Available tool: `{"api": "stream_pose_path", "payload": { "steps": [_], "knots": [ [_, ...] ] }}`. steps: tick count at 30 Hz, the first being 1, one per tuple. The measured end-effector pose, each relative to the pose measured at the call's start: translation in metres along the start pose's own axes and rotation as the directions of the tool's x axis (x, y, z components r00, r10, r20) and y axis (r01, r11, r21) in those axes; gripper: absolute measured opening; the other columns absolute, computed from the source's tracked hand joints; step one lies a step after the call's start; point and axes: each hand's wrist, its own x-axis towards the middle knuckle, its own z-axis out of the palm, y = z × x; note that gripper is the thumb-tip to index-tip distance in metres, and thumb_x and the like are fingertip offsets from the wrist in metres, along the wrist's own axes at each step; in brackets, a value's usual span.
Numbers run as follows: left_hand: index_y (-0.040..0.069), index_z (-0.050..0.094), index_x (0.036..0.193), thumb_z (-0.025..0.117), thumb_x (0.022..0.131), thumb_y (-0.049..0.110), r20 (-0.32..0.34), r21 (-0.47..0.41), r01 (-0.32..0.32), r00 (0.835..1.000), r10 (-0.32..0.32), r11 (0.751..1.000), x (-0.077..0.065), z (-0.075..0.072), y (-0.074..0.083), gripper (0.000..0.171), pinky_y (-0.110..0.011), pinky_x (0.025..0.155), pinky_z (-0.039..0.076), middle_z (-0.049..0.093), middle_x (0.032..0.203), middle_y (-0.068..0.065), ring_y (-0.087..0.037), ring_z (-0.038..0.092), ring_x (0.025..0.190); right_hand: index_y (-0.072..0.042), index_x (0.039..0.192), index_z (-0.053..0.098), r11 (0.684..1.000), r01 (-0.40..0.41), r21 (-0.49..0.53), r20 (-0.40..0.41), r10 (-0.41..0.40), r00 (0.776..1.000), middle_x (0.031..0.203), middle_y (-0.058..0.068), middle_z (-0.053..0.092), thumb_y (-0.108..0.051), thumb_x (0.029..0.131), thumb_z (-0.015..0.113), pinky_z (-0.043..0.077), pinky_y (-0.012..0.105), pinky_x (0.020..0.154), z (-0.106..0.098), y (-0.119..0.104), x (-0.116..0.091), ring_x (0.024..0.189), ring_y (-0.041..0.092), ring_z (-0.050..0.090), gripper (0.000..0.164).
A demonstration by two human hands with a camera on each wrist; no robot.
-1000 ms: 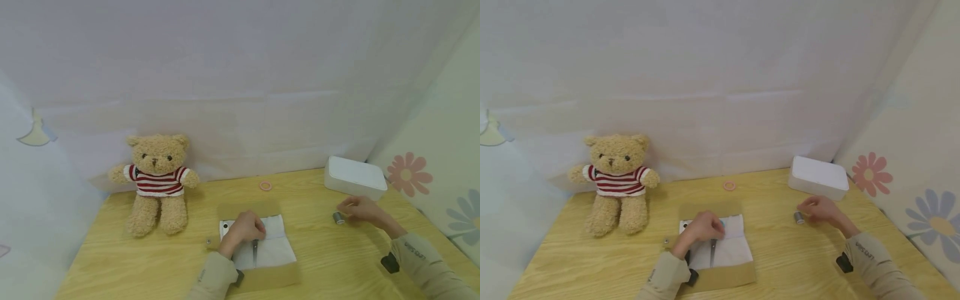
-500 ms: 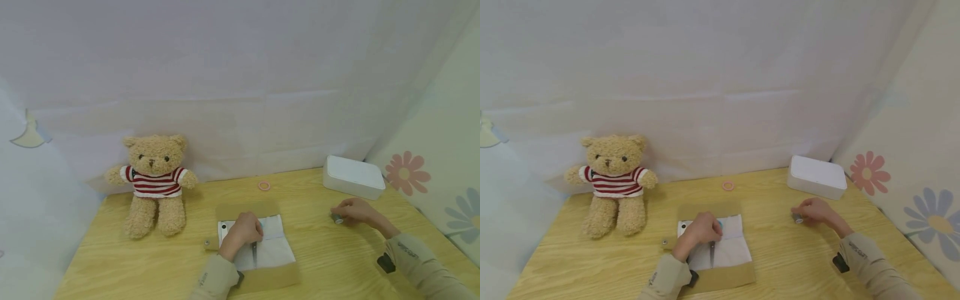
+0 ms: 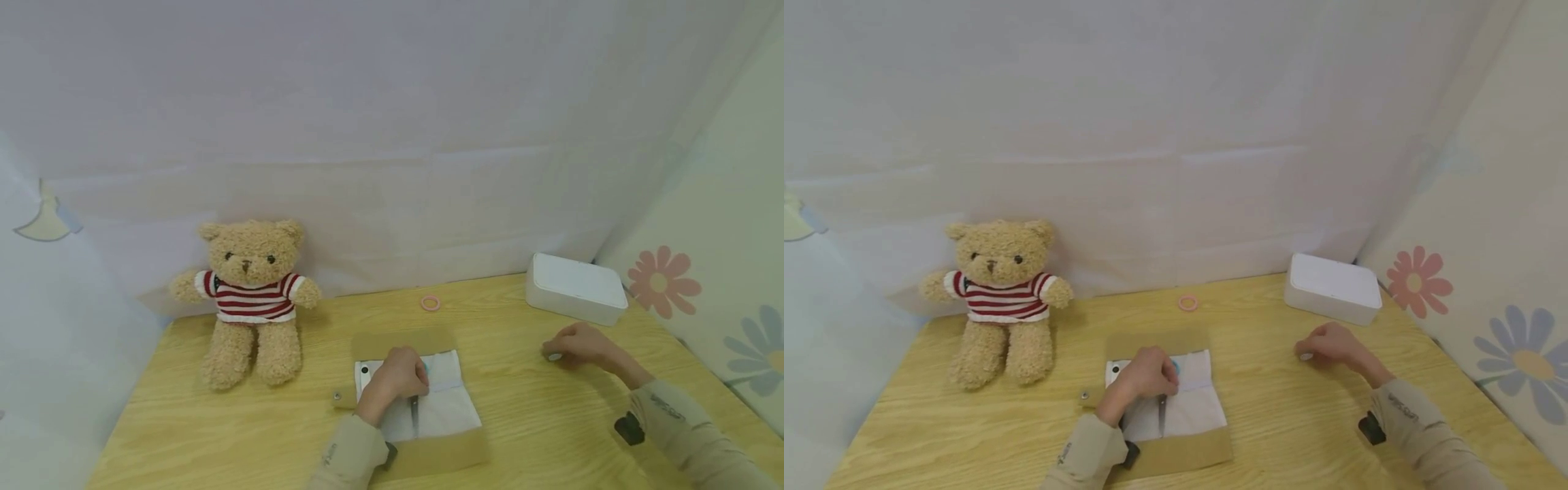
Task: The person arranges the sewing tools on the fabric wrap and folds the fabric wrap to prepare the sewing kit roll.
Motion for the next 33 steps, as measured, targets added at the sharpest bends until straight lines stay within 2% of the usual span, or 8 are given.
{"api": "stream_pose_path", "payload": {
  "steps": [4,7,11,17,26,33],
  "knots": [
    [0.008,0.068,0.062,0.074,0.070,-0.002,0.005,-0.002,-0.016,1.000,0.016,1.000,-0.001,-0.001,-0.001,0.014,-0.025,0.055,0.041,0.057,0.064,0.005,-0.012,0.047,0.065,0.008,0.106,0.064,0.984,-0.001,0.180,0.084,-0.014,0.996,0.091,0.003,0.065,-0.024,0.092,0.064,0.053,0.031,0.074,0.000,-0.005,-0.001,0.080,0.011,0.061,0.035],
    [0.008,0.068,0.064,0.075,0.071,-0.001,0.006,-0.003,-0.017,1.000,0.017,1.000,-0.002,-0.001,-0.002,0.013,-0.025,0.055,0.042,0.058,0.065,0.005,-0.011,0.047,0.063,0.009,0.109,0.062,0.971,0.016,0.237,0.115,-0.045,0.992,0.094,0.004,0.064,-0.022,0.093,0.063,0.053,0.030,0.078,0.003,-0.014,0.000,0.084,0.011,0.061,0.035],
    [0.010,0.068,0.065,0.076,0.070,0.001,0.000,0.013,0.001,1.000,-0.001,1.000,-0.003,-0.002,-0.001,0.013,-0.026,0.055,0.042,0.059,0.065,0.006,-0.011,0.049,0.062,0.012,0.112,0.059,0.964,0.074,0.256,0.146,-0.114,0.983,0.101,0.007,0.063,-0.020,0.094,0.061,0.052,0.032,0.085,0.012,-0.029,0.001,0.093,0.014,0.060,0.036],
    [0.012,0.070,0.065,0.077,0.069,0.003,-0.018,0.036,0.012,1.000,-0.011,0.999,-0.001,-0.002,-0.001,0.013,-0.026,0.056,0.043,0.060,0.065,0.008,-0.011,0.049,0.063,0.011,0.113,0.055,0.945,0.141,0.295,0.201,-0.205,0.958,0.101,0.009,0.060,-0.018,0.095,0.058,0.051,0.036,0.086,0.030,-0.053,0.005,0.093,0.017,0.060,0.034],
    [0.010,0.071,0.067,0.079,0.070,0.004,-0.003,0.006,0.000,1.000,0.000,1.000,0.000,-0.001,-0.003,0.010,-0.026,0.062,0.044,0.062,0.067,0.007,-0.010,0.050,0.067,0.008,0.109,0.056,0.903,0.126,0.411,0.262,-0.250,0.932,0.095,0.009,0.063,-0.012,0.091,0.062,0.054,0.037,0.080,0.068,-0.081,0.018,0.089,0.021,0.062,0.027],
    [0.010,0.071,0.067,0.078,0.069,0.005,0.011,0.022,-0.006,1.000,0.005,1.000,0.001,-0.001,-0.005,0.008,-0.026,0.062,0.042,0.064,0.073,0.006,-0.010,0.049,0.069,0.009,0.107,0.057,0.903,0.122,0.413,0.278,-0.252,0.927,0.094,0.010,0.064,-0.010,0.087,0.065,0.054,0.036,0.079,0.097,-0.100,0.027,0.086,0.021,0.064,0.029]
  ]
}}
